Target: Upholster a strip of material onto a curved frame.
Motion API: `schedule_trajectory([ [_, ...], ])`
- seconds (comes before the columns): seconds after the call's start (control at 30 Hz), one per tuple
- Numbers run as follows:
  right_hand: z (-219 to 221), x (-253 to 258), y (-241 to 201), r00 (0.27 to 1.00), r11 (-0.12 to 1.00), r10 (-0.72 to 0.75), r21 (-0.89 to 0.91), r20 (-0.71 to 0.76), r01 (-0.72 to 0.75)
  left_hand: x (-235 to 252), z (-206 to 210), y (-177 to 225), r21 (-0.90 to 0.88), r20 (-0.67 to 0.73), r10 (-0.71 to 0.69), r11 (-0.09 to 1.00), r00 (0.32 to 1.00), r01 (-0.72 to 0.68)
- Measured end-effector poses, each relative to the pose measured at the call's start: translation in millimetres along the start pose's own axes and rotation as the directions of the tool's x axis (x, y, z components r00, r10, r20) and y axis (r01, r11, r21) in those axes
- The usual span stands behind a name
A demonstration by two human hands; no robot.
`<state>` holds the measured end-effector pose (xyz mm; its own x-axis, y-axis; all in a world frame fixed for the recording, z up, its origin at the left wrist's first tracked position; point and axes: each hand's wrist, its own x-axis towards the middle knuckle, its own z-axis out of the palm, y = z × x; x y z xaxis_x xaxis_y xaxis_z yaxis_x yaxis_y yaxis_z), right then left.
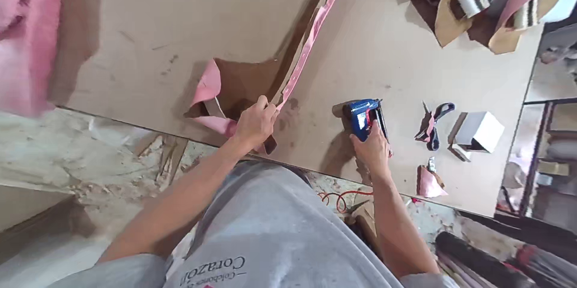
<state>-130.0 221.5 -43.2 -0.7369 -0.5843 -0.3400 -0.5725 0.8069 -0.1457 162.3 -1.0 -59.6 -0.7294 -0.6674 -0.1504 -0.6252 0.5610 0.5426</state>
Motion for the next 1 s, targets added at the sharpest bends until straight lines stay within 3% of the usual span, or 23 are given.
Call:
schedule_trajectory([
  [0.13,-34,-2,-32,0.990,0.991,0.129,-0.052,0.052,-0.127,0,1,-1,-0.049,0.007,-0.076,0.996,0.997,0.076],
  [0.2,-52,-12,-55,0.998,0.999,0.042,0.007,0.045,-0.043,-2,-5,4,-0.087,0.020,-0.216,0.972,0.976,0.217],
  [0.27,-55,-23,-77,0.988,0.984,-0.134,0.131,0.079,0.123,-3,-5,6,-0.070,0.045,-0.275,0.958,0.961,0.277],
  [0.33,-49,-28,-105,0.947,0.947,-0.288,0.190,0.139,0.260,-2,-3,3,-0.052,0.061,-0.230,0.971,0.971,0.233],
  [0.43,-36,-25,-133,0.904,0.911,-0.403,0.156,0.144,0.381,0,-4,-1,-0.050,0.102,-0.190,0.979,0.977,0.195],
  [0.7,-38,-13,-151,0.899,0.910,-0.406,0.161,0.162,0.382,4,-12,2,-0.042,0.217,-0.235,0.967,0.947,0.250],
  [1.0,-29,-38,-157,0.841,0.870,-0.494,0.122,0.223,0.478,5,-11,-3,-0.072,0.204,-0.186,0.976,0.961,0.204],
])
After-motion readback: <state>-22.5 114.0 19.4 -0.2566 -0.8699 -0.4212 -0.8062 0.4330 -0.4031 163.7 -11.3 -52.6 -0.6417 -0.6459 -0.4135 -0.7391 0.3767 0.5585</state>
